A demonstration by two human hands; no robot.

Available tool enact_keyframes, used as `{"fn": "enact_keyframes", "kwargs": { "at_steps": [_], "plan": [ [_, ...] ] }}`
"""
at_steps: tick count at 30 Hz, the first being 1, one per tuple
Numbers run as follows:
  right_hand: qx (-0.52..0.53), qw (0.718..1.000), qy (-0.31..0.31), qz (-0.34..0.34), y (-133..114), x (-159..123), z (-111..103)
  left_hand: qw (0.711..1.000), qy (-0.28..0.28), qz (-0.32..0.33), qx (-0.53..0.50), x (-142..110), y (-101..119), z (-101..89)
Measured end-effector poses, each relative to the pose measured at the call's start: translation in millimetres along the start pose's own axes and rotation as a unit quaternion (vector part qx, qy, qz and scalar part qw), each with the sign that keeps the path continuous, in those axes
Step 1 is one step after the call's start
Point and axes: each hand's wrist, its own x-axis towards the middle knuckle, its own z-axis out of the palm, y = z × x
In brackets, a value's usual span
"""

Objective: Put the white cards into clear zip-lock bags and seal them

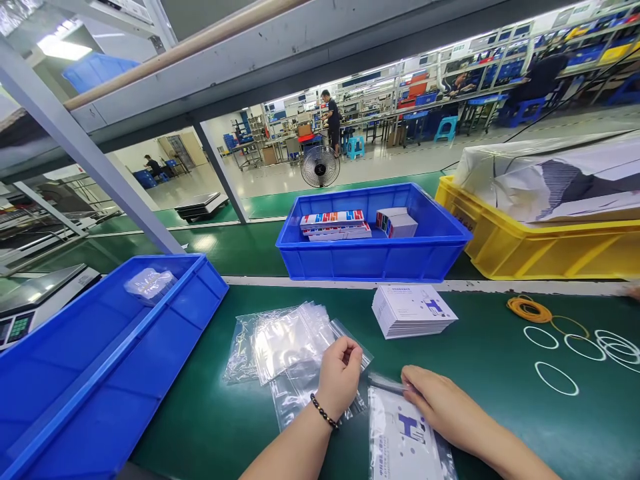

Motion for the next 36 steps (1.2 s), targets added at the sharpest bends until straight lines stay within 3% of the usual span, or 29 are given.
{"fn": "enact_keyframes", "kwargs": {
  "at_steps": [4, 7, 9, 11, 13, 15, 19, 22, 24, 26, 29, 33, 36],
  "plan": [
    [0.015, 0.999, -0.028, 0.030, 12, -5, -13, 1.000, 0.004, -0.009, 0.019, 2, 1, -3.5],
    [0.024, 0.998, -0.030, 0.050, 25, -8, -20, 0.989, -0.010, 0.001, 0.147, 1, 4, -7.2],
    [0.035, 0.997, -0.026, 0.064, 33, -9, -23, 0.954, -0.049, -0.009, 0.294, -1, 8, -9.5],
    [0.045, 0.996, -0.020, 0.077, 39, -10, -26, 0.900, -0.098, -0.037, 0.423, -4, 13, -11.5],
    [0.045, 0.995, -0.020, 0.090, 43, -11, -28, 0.859, -0.138, -0.064, 0.489, -8, 19, -13.2],
    [0.038, 0.994, -0.022, 0.102, 44, -11, -31, 0.842, -0.166, -0.078, 0.507, -10, 22, -14.6],
    [0.013, 0.994, -0.032, 0.108, 41, -12, -33, 0.838, -0.216, -0.074, 0.495, -10, 21, -15.1],
    [-0.007, 0.995, -0.029, 0.095, 41, -11, -31, 0.852, -0.228, -0.050, 0.469, -8, 14, -13.3],
    [-0.021, 0.997, 0.028, 0.073, 43, -10, -29, 0.873, -0.214, -0.040, 0.437, -7, 11, -12.3],
    [-0.029, 0.991, 0.123, 0.052, 43, -9, -25, 0.893, -0.190, -0.034, 0.405, -5, 9, -12.4],
    [-0.013, 0.978, 0.209, 0.008, 36, -7, -18, 0.895, -0.154, -0.047, 0.416, -5, 10, -14.4],
    [-0.004, 0.980, 0.190, -0.065, 17, -4, -5, 0.865, -0.182, -0.046, 0.465, -6, 12, -15.8],
    [-0.005, 0.984, 0.151, -0.090, 4, -2, 4, 0.865, -0.218, -0.021, 0.452, -7, 9, -13.0]
  ]
}}
